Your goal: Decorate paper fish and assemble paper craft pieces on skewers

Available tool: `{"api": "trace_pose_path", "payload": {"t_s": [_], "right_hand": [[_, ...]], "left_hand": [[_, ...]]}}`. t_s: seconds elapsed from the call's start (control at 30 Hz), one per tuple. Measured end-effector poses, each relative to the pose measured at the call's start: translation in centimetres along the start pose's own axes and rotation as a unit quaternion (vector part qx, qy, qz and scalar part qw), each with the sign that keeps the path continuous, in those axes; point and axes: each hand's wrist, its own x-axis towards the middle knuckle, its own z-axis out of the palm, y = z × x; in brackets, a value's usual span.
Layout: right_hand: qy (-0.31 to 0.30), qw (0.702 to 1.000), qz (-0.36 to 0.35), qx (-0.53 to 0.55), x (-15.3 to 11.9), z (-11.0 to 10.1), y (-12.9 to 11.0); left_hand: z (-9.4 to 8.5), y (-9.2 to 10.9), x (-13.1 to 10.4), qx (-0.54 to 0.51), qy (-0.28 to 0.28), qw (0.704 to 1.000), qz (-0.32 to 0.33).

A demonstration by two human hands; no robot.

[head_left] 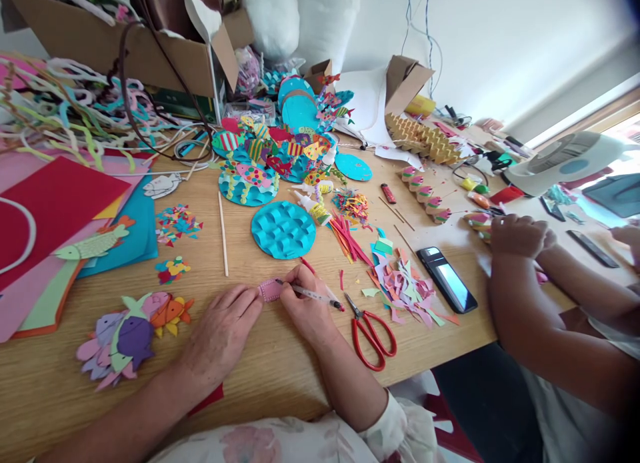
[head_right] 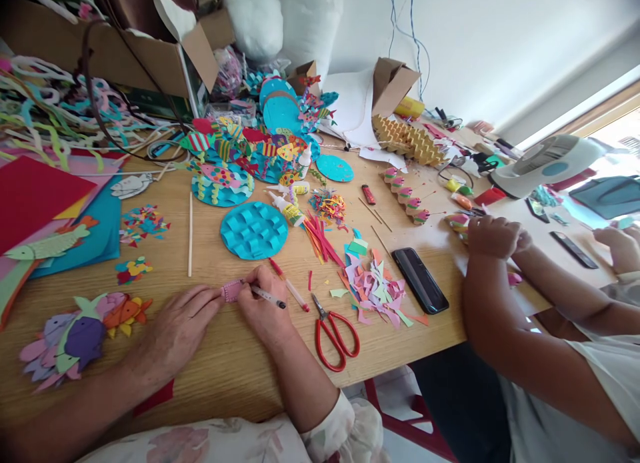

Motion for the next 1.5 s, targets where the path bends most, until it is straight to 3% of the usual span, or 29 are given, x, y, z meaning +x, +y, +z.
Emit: {"api": "trace_pose_path", "payload": {"t_s": [0.33, 1.5], "right_hand": [[0.0, 0.999, 0.003, 0.045, -0.07, -0.36, 0.11], [0.011, 1.0, 0.003, 0.014, -0.07, -0.31, 0.15]], "left_hand": [[0.04, -0.1, -0.04, 0.001, -0.002, 1.0, 0.008], [-0.02, 0.08, -0.13, -0.013, -0.019, 1.0, -0.019]]}}
